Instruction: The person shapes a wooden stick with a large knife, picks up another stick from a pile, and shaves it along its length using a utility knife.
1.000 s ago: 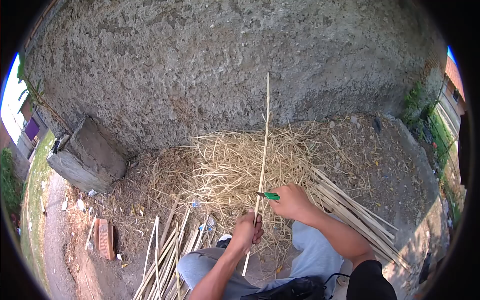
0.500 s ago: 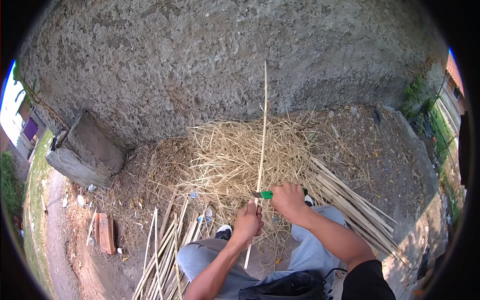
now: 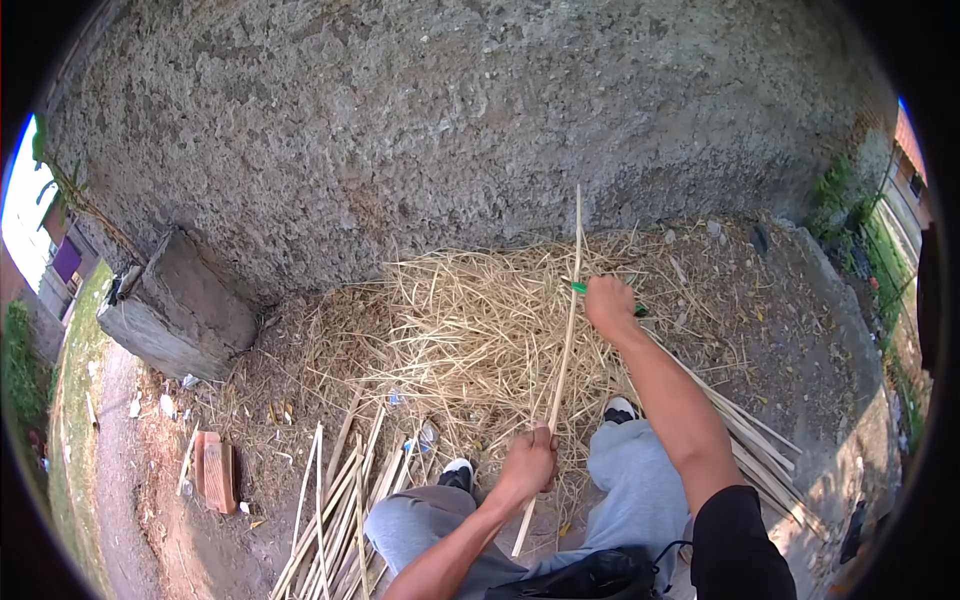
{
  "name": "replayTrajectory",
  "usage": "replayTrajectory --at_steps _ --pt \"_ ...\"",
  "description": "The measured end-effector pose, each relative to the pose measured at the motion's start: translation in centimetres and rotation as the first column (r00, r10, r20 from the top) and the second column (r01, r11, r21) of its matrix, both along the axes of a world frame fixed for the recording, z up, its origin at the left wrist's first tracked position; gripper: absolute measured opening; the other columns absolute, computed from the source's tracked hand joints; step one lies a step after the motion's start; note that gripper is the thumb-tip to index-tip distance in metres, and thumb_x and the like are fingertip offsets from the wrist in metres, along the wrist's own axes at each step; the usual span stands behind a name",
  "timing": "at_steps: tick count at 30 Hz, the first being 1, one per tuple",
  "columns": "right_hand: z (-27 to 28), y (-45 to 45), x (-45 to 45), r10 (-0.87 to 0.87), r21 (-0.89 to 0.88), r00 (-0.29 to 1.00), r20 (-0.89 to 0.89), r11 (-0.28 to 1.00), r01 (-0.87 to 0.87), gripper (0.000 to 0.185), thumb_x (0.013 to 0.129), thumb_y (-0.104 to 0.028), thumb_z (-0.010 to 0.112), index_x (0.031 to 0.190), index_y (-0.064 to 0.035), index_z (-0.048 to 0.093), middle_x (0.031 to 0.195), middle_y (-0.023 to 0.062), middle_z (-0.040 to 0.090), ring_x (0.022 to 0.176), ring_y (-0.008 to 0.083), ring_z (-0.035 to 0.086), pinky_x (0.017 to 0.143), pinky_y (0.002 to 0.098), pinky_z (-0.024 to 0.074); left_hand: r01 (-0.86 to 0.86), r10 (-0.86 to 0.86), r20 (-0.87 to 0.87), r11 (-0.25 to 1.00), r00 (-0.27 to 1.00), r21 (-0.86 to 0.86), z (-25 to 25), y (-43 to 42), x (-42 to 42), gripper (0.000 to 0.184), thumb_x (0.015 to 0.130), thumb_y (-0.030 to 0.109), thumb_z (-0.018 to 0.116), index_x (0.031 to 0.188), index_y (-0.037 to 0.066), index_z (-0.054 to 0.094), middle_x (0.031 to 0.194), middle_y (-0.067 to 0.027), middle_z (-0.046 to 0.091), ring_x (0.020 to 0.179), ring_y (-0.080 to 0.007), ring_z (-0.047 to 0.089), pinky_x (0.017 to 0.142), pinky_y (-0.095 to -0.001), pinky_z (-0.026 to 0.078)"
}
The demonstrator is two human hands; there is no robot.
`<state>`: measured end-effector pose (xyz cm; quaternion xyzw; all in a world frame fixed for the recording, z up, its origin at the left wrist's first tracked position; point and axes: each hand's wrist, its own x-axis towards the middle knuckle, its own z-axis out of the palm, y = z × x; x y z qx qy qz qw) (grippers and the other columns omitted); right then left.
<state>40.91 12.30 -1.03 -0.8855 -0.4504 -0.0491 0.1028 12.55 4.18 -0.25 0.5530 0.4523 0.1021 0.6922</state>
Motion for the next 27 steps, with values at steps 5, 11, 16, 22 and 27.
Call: replayTrajectory --at_steps 5,11,16,22,27 --pt "1.6 0.3 0.6 -0.145 0.309 0.903 -0.405 0.908 0.284 0.017 0.084 -0.013 0.059 0.076 -0.0008 0.069 0.082 0.0244 0.069 0.081 0.0376 0.069 0.072 0.0494 0.0517 0.038 -0.043 0.086 0.998 0.995 0.059 -0.2 -0.2 -0.4 0.048 0.104 0.041 0.033 0.076 0.006 0.05 0.054 0.003 0.038 0.045 -0.0097 0.037 0.043 -0.0277 0.032" --pt "5.5 -2.5 -3.4 0.271 0.49 0.509 -0.817 0.792 0.365 0.031 0.086 -0.03 0.071 0.069 -0.0044 0.063 0.058 0.0032 0.053 0.05 0.0117 0.047 0.051 0.0358 0.0396 0.01 -0.014 0.139 1.0 0.99 0.025 0.5 1.5 -3.0 0.047 0.104 0.042 0.034 0.078 0.007 0.05 0.053 0.0031 0.036 0.042 -0.0075 0.03 0.04 -0.0262 0.024" --pt "6.4 -6.5 -9.9 0.504 0.605 0.724 -0.472 0.782 -0.15 0.023 0.085 -0.025 0.07 0.087 -0.0027 0.066 0.058 0.0095 0.06 0.05 0.0229 0.058 0.056 0.0395 0.0462 -0.07 0.117 0.259 0.981 0.959 -0.181 2.5 1.4 -3.4 0.043 0.105 0.04 0.034 0.078 0.009 0.046 0.053 0.0044 0.032 0.041 -0.0071 0.029 0.039 -0.0258 0.021" --pt "5.1 -10.1 -14.5 0.354 0.2 0.908 -0.224 0.929 -0.313 0.016 0.084 -0.02 0.065 0.091 -0.0061 0.068 0.071 0.017 0.067 0.063 0.0371 0.065 0.061 0.047 0.0494 -0.066 0.031 0.137 0.963 0.99 0.26 0.3 -0.1 -4.6 0.046 0.105 0.038 0.031 0.078 0.006 0.05 0.055 0.0028 0.039 0.045 -0.0073 0.036 0.042 -0.0262 0.029" --pt "3.0 -9.1 -13.2 0.347 0.493 0.681 -0.644 0.87 0.023 0.012 0.083 -0.012 0.064 0.091 -0.003 0.068 0.069 0.0134 0.067 0.062 0.0266 0.067 0.06 0.0381 0.0498 -0.002 -0.024 0.045 0.859 0.999 0.512 0.3 -0.1 -5.9 0.051 0.105 0.038 0.033 0.075 0.002 0.054 0.057 0.0012 0.045 0.052 -0.0079 0.042 0.048 -0.0269 0.034"
